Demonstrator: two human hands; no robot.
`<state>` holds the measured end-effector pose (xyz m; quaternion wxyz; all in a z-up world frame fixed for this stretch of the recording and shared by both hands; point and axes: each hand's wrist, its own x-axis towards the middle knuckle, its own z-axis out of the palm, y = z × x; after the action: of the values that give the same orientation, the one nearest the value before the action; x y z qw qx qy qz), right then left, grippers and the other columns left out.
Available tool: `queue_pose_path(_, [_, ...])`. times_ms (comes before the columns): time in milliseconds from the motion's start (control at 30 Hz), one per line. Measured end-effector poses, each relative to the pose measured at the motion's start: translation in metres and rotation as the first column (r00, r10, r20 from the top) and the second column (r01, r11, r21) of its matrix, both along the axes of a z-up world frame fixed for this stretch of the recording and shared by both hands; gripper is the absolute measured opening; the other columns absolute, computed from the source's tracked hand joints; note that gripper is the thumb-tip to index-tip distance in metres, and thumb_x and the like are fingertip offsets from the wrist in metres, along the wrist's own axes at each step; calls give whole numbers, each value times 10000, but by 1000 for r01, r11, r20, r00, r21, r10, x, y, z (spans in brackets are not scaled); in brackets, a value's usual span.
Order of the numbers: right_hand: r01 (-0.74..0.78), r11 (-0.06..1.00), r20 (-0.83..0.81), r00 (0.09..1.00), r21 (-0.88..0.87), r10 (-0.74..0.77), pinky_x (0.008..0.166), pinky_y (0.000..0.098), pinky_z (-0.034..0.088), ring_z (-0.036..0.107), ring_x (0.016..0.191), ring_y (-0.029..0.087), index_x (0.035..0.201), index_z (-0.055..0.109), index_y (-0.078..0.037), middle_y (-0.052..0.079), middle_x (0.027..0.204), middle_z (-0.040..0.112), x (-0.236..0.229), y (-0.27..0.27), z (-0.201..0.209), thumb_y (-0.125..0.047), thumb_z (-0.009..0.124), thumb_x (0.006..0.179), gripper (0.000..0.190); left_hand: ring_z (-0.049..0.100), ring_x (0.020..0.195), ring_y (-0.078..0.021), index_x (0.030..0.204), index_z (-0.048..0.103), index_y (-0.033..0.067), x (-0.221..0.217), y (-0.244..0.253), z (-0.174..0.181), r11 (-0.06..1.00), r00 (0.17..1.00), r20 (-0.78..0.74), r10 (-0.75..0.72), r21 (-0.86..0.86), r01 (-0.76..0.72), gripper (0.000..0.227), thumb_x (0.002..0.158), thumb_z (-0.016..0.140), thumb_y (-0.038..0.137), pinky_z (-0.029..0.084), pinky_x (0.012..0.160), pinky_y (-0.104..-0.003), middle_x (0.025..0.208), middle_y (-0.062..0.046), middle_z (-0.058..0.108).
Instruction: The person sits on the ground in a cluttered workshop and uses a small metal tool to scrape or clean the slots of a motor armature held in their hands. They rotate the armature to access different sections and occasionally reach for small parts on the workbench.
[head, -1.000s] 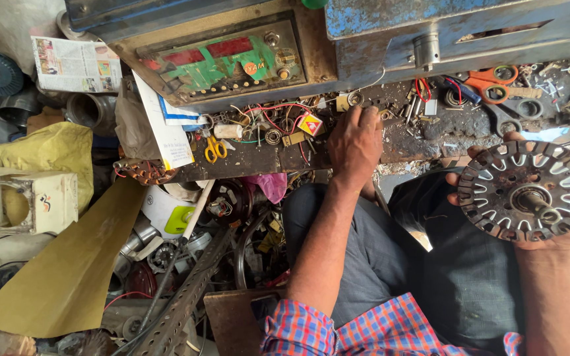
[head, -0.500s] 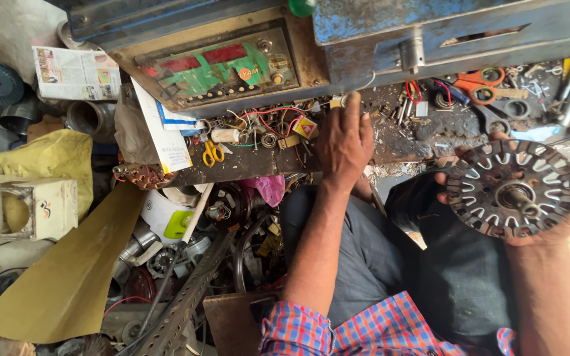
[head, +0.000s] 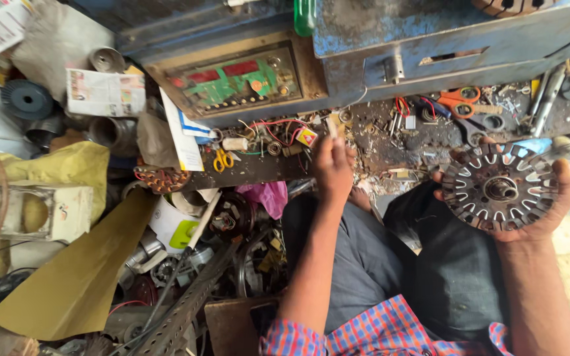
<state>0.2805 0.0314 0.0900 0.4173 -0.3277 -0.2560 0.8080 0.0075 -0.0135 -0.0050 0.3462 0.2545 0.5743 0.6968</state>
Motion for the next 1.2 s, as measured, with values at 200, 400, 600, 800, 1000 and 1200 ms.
queue_pose_path(200, [62, 987, -426, 897, -150, -121, 933, 881, 366, 499, 1301, 645, 1439, 490, 4, 290, 1429, 535, 3, -1, 3, -653, 513, 919, 838, 695, 1131, -354, 1191, 640, -11, 23, -53, -4, 959, 503, 817, -281, 259, 115, 258, 1029, 580, 181, 566, 994, -509, 1238, -186, 684])
queue_pose_path(400, [30, 999, -48, 998, 24, -29, 994, 830, 354, 480, 1303, 567, 1475, 460, -62, 281, 1463, 481, 7, -4, 0, -783, 536, 900, 925, 693, 1009, -310, 1191, 656, -2, 19, -52, -30, 932, 574, 735, -361, 312, 187, 253, 1055, 587, 200, 556, 837, -434, 1173, -154, 720])
queue_pose_path(600, [26, 999, -47, 999, 25, -24, 983, 828, 365, 475, 1273, 605, 1502, 446, -62, 288, 1494, 475, 6, -4, 3, -783, 533, 884, 953, 660, 789, -182, 1178, 750, 21, 38, -38, -17, 936, 935, 175, -310, -116, 332, 242, 1040, 691, 210, 532, 684, -351, 947, -79, 733])
queue_pose_path(800, [21, 1000, -28, 999, 0, -21, 944, 817, 369, 456, 1250, 643, 1507, 462, -71, 292, 1474, 499, -4, -2, 5, -782, 534, 846, 974, 723, 808, -309, 1013, 772, 68, 47, 17, 12, 943, 511, -812, -283, -332, -4, 182, 897, 706, 190, 562, 698, -410, 950, -144, 758])
queue_pose_path(1000, [-5, 993, -334, 942, -118, -35, 952, 851, 399, 479, 1270, 695, 1470, 493, -9, 360, 1441, 499, 3, 1, -5, -698, 540, 918, 884, 725, 766, -254, 915, 699, 40, 53, 39, -1, 817, 467, -698, -544, -566, 105, 172, 1011, 573, 105, 558, 629, -399, 976, -134, 732])
queue_pose_path(1200, [16, 997, -81, 996, -77, -22, 945, 830, 382, 461, 1273, 629, 1512, 499, -74, 307, 1467, 455, -3, 1, -1, -784, 536, 839, 979, 690, 785, -292, 891, 657, 83, 66, 46, -13, 933, 349, -879, -325, -358, -34, 76, 874, 584, 97, 547, 661, -445, 946, -130, 687])
